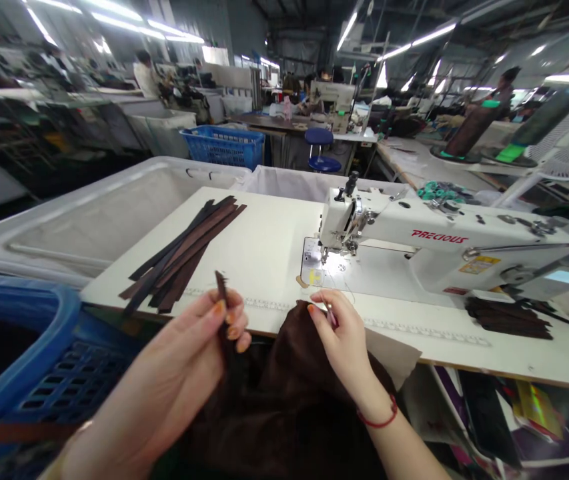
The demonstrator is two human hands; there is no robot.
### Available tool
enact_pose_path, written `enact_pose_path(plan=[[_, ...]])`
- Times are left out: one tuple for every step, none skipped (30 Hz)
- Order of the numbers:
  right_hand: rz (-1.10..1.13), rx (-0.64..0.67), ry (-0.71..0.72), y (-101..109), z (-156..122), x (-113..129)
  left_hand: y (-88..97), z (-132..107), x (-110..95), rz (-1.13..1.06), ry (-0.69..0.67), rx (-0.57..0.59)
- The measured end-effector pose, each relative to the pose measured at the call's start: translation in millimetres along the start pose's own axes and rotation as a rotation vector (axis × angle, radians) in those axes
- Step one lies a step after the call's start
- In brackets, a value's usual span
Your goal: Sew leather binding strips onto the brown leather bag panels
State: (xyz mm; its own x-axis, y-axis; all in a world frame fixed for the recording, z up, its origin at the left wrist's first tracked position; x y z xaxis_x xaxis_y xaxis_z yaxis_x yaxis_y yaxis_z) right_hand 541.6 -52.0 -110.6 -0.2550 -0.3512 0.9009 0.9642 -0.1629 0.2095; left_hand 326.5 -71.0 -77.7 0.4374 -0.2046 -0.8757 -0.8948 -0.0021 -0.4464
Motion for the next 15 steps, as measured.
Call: enact_pose_path(plan=[[0.077, 0.026, -0.020, -1.5, -8.6, 8.1, -15.9, 3.1, 12.7, -0.032, 0.033, 0.035], [0.168, 0.061, -0.048, -5.4, -19.6, 14.3, -29.8, 6.5, 23.6, -0.055, 0.051, 0.063], [0.252, 0.100, -0.075, -11.3, -32.0, 18.7, -41.3, 10.2, 32.5, -0.072, 0.058, 0.082], [0.308, 0.128, -0.098, -17.3, -44.6, 20.8, -50.3, 14.3, 39.1, -0.083, 0.056, 0.093], [0.328, 0.135, -0.123, -21.8, -56.4, 19.6, -57.0, 18.7, 43.1, -0.090, 0.045, 0.096], [0.319, 0.125, -0.149, -24.2, -66.6, 15.6, -62.1, 23.4, 45.1, -0.088, 0.032, 0.098], [0.298, 0.105, -0.177, -23.9, -75.2, 9.2, -65.1, 28.4, 44.5, -0.079, 0.010, 0.095], [0.278, 0.084, -0.203, -21.1, -82.4, 1.8, -66.4, 34.0, 41.7, -0.062, -0.024, 0.088], [0.269, 0.074, -0.225, -16.1, -88.6, -5.6, -66.2, 40.1, 36.8, -0.030, -0.072, 0.081], [0.272, 0.079, -0.248, -9.4, -94.6, -12.9, -64.5, 46.6, 30.7, 0.019, -0.130, 0.070], [0.284, 0.098, -0.276, -1.1, -101.3, -20.2, -61.5, 53.6, 25.0, 0.079, -0.188, 0.052], [0.302, 0.125, -0.310, 8.8, -109.1, -27.4, -57.5, 61.0, 20.6, 0.138, -0.236, 0.030], [0.322, 0.150, -0.352, 20.3, -118.4, -34.7, -53.3, 68.7, 18.5, 0.192, -0.268, 0.009], [0.345, 0.168, -0.404, 33.1, -129.2, -42.3, -49.7, 76.4, 19.2, 0.237, -0.278, -0.005], [0.369, 0.175, -0.462, 46.6, -141.1, -49.4, -47.2, 83.4, 22.2, 0.273, -0.274, -0.010]])
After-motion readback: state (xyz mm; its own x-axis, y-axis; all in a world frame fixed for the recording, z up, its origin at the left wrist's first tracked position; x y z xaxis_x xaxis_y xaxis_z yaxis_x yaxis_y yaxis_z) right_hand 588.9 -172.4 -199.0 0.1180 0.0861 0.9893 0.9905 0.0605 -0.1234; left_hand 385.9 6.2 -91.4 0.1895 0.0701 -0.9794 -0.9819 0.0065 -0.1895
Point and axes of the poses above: each hand's wrist, its own z-axis towards the middle knuckle, its own y-axis out of the back of the hand, x = y × z, the point moved 9 cm from there along z, towards the middle knuckle, and after that the axes turned 10 degrees about z, right-handed, at the moved point
